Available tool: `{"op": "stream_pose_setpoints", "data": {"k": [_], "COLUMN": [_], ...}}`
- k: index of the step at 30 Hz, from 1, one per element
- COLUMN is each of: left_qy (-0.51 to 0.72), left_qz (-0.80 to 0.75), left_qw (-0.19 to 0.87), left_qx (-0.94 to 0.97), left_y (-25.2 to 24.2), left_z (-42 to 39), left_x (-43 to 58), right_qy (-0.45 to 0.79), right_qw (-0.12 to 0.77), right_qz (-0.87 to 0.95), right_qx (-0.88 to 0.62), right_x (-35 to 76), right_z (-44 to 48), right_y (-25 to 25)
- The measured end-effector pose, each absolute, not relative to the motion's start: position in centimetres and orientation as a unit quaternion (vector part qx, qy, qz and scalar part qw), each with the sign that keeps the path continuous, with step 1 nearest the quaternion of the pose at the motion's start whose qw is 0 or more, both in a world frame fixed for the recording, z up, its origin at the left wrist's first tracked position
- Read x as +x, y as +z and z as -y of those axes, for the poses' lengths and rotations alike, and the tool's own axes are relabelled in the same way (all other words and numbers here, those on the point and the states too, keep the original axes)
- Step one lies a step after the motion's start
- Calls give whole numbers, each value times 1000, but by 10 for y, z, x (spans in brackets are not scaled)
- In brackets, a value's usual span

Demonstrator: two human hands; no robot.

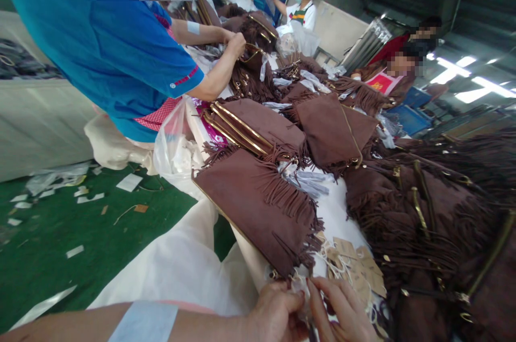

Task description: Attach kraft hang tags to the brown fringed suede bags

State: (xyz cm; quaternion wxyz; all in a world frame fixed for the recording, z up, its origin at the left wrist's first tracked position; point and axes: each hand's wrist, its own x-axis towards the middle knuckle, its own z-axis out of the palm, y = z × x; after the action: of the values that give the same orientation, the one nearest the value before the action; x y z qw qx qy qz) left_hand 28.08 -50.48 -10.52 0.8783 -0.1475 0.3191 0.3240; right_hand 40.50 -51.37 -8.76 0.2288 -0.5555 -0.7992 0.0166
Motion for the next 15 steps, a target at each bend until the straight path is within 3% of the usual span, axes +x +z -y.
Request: {"op": "stream_pose_setpoints", "data": {"k": [6,11,15], "left_qy": [291,295,228], "left_qz": [-376,-403,-393], "left_qw": [870,862,888], "left_qx": [-133,-89,-76], "left_y": [-108,-121,-122], "left_z": [506,508,507], "left_x": [284,285,276], "right_qy": [-8,-8,-22], "right_qw": [274,257,248], "right_qz": [758,776,780], "right_qx": [-592,-576,-574], "right_x": [399,396,396], "right_z": [511,510,508], "right_y": [-87,-85,-83]}}
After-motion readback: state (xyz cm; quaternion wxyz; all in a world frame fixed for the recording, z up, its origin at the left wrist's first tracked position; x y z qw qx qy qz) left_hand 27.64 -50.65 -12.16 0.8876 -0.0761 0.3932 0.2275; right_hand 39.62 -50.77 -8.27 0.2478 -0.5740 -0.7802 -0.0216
